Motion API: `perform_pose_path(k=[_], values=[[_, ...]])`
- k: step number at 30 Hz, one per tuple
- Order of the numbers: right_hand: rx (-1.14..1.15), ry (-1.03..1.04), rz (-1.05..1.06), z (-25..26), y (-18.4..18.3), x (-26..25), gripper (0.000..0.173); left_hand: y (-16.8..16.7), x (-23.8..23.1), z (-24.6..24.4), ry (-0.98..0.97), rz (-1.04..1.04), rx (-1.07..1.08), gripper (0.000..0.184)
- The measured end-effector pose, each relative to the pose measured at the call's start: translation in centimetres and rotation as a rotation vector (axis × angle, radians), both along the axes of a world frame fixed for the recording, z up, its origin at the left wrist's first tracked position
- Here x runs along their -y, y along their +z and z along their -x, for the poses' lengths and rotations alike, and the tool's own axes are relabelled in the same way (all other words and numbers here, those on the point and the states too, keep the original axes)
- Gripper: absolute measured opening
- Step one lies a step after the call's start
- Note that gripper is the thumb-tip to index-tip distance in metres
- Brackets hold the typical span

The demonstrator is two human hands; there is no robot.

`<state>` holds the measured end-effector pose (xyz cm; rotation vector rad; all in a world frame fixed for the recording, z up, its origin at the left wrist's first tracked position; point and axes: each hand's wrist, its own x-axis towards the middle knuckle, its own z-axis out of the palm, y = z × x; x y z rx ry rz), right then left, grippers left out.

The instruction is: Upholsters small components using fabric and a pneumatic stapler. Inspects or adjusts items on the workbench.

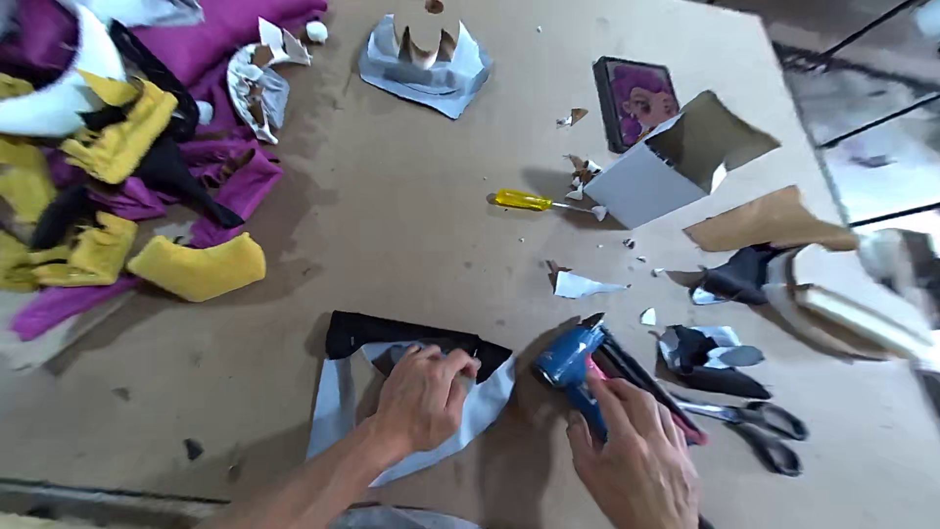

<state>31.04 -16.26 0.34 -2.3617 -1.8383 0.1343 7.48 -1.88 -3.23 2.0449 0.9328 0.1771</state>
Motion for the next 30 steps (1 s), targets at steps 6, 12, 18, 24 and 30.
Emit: perform_pose_path(k=[6, 12, 18, 24, 30], values=[[-0.434, 0.565, -0.319, 14.0, -5.6, 0.0, 0.029, -0.9, -0.3, -0.3, 0.119, 0.098, 0.174, 0.053], [-0.2, 0.491, -0.348, 16.7, -6.7, -1.0, 0.029, 1.6, -0.7, 3.4, 0.077, 0.035, 0.332, 0.038], [-0.052, 0.317, -0.105, 20.3, -4.6, -2.5, 0.068, -3.5, 8.6, 15.9, 0.267, -0.642, 0.217, 0.029], [0.165, 0.305, -0.047, 21.7, -6.5, -2.6, 0.065, -6.9, 11.7, 17.0, 0.156, -0.775, 0.036, 0.04], [0.066, 0.307, 0.1, 21.0, -6.3, -2.6, 0.063, -6.8, 11.5, 17.5, 0.117, -0.784, 0.023, 0.036]])
